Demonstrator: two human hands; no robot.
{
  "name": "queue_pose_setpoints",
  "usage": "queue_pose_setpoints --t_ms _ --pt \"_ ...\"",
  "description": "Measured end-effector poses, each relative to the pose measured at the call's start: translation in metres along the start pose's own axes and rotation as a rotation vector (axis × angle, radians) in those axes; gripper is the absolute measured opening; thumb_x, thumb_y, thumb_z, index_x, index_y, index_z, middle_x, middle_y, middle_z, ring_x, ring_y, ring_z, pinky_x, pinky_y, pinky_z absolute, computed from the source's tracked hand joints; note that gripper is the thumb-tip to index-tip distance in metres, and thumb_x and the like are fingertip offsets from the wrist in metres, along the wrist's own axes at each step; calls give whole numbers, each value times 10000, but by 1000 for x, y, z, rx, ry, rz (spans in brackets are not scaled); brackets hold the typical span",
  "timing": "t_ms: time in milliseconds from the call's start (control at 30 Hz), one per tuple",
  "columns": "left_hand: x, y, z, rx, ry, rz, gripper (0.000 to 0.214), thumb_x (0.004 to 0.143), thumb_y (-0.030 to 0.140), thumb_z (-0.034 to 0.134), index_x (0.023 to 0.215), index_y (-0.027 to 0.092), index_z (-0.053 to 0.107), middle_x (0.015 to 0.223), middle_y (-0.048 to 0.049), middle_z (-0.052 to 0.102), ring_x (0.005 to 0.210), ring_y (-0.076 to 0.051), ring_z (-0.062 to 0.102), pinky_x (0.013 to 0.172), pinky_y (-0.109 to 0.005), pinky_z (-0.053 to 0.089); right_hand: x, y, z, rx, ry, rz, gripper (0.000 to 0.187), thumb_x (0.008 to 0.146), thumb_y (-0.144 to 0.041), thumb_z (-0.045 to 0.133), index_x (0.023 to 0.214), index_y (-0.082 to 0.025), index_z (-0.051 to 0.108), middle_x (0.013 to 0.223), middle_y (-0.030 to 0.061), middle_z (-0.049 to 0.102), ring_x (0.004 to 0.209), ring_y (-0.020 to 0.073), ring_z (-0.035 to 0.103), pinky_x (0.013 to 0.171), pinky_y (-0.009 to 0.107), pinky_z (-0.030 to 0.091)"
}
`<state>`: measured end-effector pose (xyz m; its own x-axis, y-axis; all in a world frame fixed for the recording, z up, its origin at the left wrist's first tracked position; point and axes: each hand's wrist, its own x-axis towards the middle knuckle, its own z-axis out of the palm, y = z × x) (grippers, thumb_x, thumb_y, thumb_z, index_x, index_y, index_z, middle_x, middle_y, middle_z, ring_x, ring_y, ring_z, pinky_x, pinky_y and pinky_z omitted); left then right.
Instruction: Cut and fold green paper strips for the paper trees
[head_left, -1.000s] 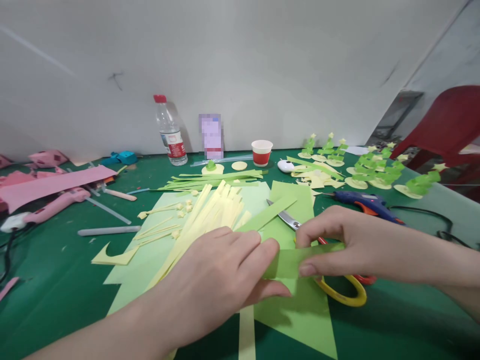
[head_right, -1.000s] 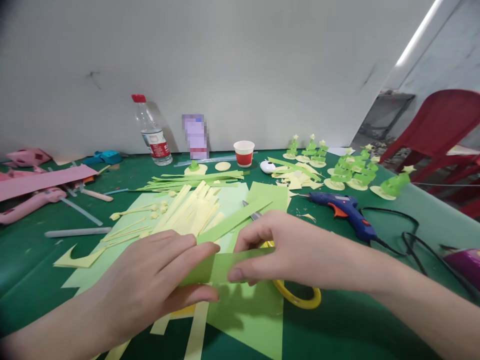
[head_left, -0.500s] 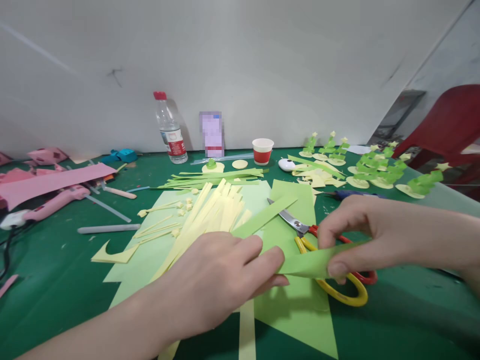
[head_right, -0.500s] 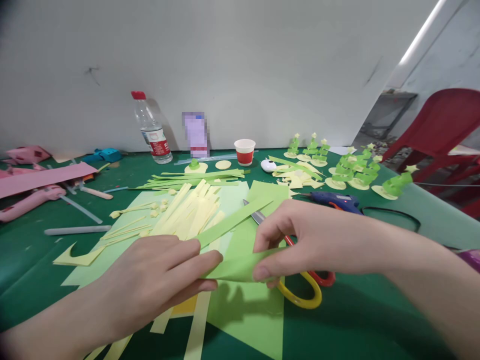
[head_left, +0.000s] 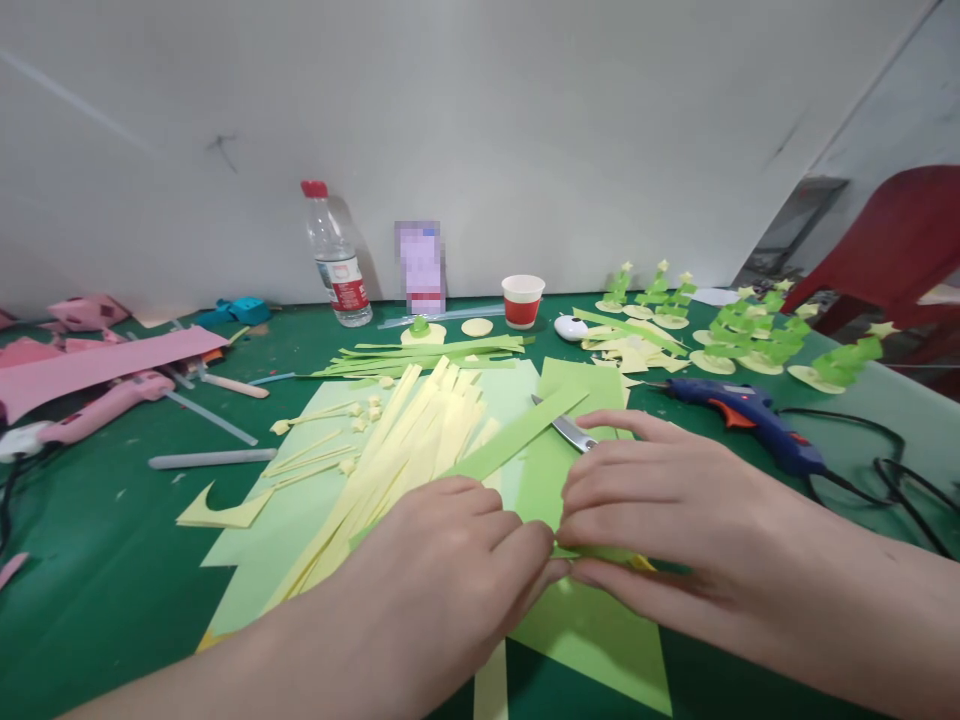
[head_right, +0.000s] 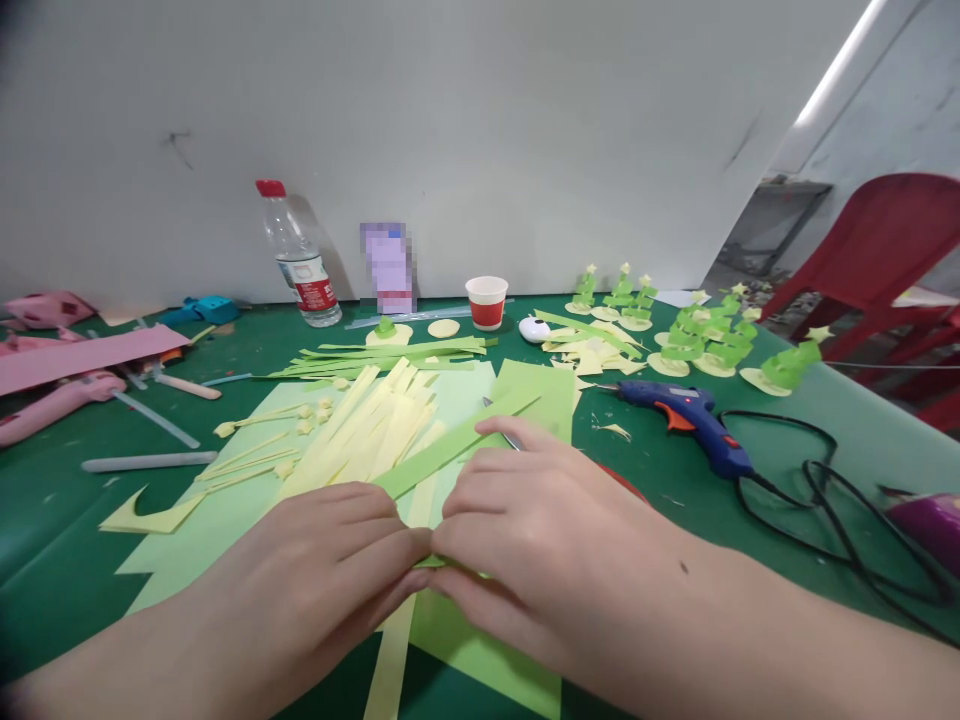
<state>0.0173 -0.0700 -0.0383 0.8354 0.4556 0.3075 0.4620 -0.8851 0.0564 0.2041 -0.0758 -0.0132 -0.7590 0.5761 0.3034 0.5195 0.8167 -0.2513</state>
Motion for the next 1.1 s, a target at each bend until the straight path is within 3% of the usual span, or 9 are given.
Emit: queue_pose_setpoints --t_ms 133,267,400,500,667,933,1100 --pt "0 0 -5 -71 1 -56 345 928 219 314 679 177 549 536 18 541 469 -126 451 451 -250 281 -2 1 3 43 78 -17 234 827 -90 431 728 -169 627 684 -13 639 640 100 579 927 312 386" --pt "-3 -2 -4 -119 55 -60 274 910 260 382 777 177 607 555 17 575 494 -125 502 470 -238 309 -1 1 5 130 47 31 197 783 -52 462 706 -172 598 682 -27 634 647 94 583 922 294 396" --pt "-6 -3 1 -162 60 -115 295 910 246 378 773 181 631 571 7 620 491 -116 543 473 -221 333 2 1 7 156 97 69 215 773 -51 466 675 -177 609 624 -28 623 574 94 564 821 272 459" --pt "-3 -8 -2 -253 29 -181 246 888 211 422 778 187 640 579 23 638 459 -83 536 457 -185 344 2 6 5 190 21 171 208 769 -71 490 681 -181 645 626 -25 642 588 107 556 712 259 485" --pt "3 -20 -21 -399 -15 -277 158 829 198 530 730 187 654 587 65 654 447 -38 520 455 -127 353 0 19 -8 277 -125 466 182 767 -206 539 664 -215 689 618 -19 648 577 121 568 550 229 471" --pt "11 -29 -40 -539 -201 -524 229 811 229 498 652 220 663 631 90 683 497 -53 541 500 -133 378 2 28 -24 318 -276 609 207 743 -304 539 633 -213 688 599 -21 653 552 104 570 509 180 455" --pt "12 -43 -47 -535 -214 -673 241 781 342 517 627 232 667 671 56 695 623 -116 598 563 -188 410 4 42 -33 348 -300 684 214 715 -358 561 666 -214 711 718 -2 695 644 143 609 629 227 474"
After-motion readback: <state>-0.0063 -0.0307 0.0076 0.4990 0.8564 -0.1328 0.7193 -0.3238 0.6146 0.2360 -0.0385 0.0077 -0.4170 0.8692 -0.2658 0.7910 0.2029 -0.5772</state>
